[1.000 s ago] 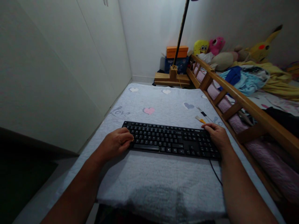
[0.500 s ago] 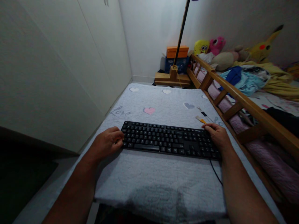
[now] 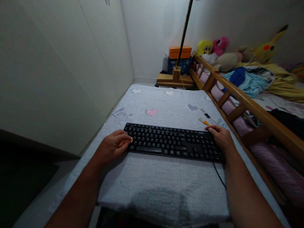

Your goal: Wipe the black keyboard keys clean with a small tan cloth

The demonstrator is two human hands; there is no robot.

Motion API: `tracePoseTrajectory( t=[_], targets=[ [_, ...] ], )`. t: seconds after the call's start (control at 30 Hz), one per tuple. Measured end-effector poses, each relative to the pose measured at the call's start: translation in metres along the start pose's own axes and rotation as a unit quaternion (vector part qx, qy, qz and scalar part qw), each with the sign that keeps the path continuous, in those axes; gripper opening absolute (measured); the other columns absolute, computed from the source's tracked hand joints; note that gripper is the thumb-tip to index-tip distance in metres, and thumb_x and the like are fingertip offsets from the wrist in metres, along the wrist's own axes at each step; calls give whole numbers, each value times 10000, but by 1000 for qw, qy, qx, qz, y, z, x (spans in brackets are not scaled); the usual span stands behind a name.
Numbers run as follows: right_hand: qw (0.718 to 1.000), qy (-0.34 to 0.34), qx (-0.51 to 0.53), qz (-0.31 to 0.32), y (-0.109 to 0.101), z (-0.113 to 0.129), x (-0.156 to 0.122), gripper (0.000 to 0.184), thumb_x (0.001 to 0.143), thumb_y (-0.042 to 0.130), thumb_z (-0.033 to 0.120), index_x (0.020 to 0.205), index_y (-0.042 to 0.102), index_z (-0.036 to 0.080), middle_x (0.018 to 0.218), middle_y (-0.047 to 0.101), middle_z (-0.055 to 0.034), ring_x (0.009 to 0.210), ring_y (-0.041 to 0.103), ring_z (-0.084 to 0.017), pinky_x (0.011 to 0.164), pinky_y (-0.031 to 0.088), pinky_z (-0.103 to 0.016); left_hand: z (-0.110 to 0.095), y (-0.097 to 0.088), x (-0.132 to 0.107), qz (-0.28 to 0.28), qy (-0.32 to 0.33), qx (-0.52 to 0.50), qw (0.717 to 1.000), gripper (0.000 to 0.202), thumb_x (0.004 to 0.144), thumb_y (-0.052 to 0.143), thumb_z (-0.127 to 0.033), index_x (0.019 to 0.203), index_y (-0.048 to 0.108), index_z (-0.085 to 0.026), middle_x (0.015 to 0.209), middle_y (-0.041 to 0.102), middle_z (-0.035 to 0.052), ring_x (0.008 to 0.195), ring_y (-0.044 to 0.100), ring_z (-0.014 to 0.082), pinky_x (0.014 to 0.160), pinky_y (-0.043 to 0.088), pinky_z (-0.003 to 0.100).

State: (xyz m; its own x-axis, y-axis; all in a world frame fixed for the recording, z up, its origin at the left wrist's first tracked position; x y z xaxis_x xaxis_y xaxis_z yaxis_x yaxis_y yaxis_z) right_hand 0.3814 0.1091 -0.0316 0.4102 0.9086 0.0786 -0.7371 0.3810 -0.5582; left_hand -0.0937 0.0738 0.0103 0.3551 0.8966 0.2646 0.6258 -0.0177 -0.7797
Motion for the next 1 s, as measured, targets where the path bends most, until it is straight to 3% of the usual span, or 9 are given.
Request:
tracePoseTrajectory(
  t=[0.2, 0.43, 0.87, 1.0],
  targets=[
    [1000, -12, 2, -5, 0, 0, 0, 303, 664, 634, 447, 750, 763, 186, 766, 726, -49, 764, 616, -230, 749, 446, -337, -4, 7, 1, 9, 19, 43, 999, 231, 869, 537, -283, 858, 745, -184, 855, 667, 57, 750, 627, 164, 679, 498, 262],
    [1000, -7, 2, -4, 0, -1, 1, 308, 665, 633, 442, 758, 766, 180, 747, 717, -45, 742, 615, -226, 746, 451, -339, 15, -3, -4, 3, 0, 112, 994, 221, 829, 517, -271, 798, 719, -187, 835, 653, 52, 751, 621, 178, 667, 469, 271],
    [1000, 0, 7, 1, 1, -1, 1, 321, 645, 644, 445, 761, 763, 171, 748, 709, -44, 731, 599, -218, 729, 435, -334, 41, -20, -16, 9, -56, 146, 988, 235, 833, 525, -329, 768, 706, -194, 826, 665, 48, 701, 626, 172, 629, 447, 260],
    [1000, 5, 10, 2, 1, -4, 2, 320, 654, 641, 439, 770, 765, 168, 713, 697, -38, 693, 591, -211, 696, 431, -331, 26, -23, -10, -2, -35, 123, 992, 238, 884, 532, -340, 844, 717, -195, 869, 682, 45, 749, 641, 169, 676, 472, 251]
  ],
)
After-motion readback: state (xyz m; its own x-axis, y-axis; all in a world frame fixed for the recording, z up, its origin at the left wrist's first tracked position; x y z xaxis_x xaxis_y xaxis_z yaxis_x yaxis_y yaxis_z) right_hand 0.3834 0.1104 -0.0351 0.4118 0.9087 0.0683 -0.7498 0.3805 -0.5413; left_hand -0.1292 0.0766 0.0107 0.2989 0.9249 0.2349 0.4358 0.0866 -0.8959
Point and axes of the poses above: each hand's wrist, its own x-axis towards the middle knuckle, its own y-axis out of the palm, z = x × y, the point moved 9 cm from there along x, towards the middle knuckle
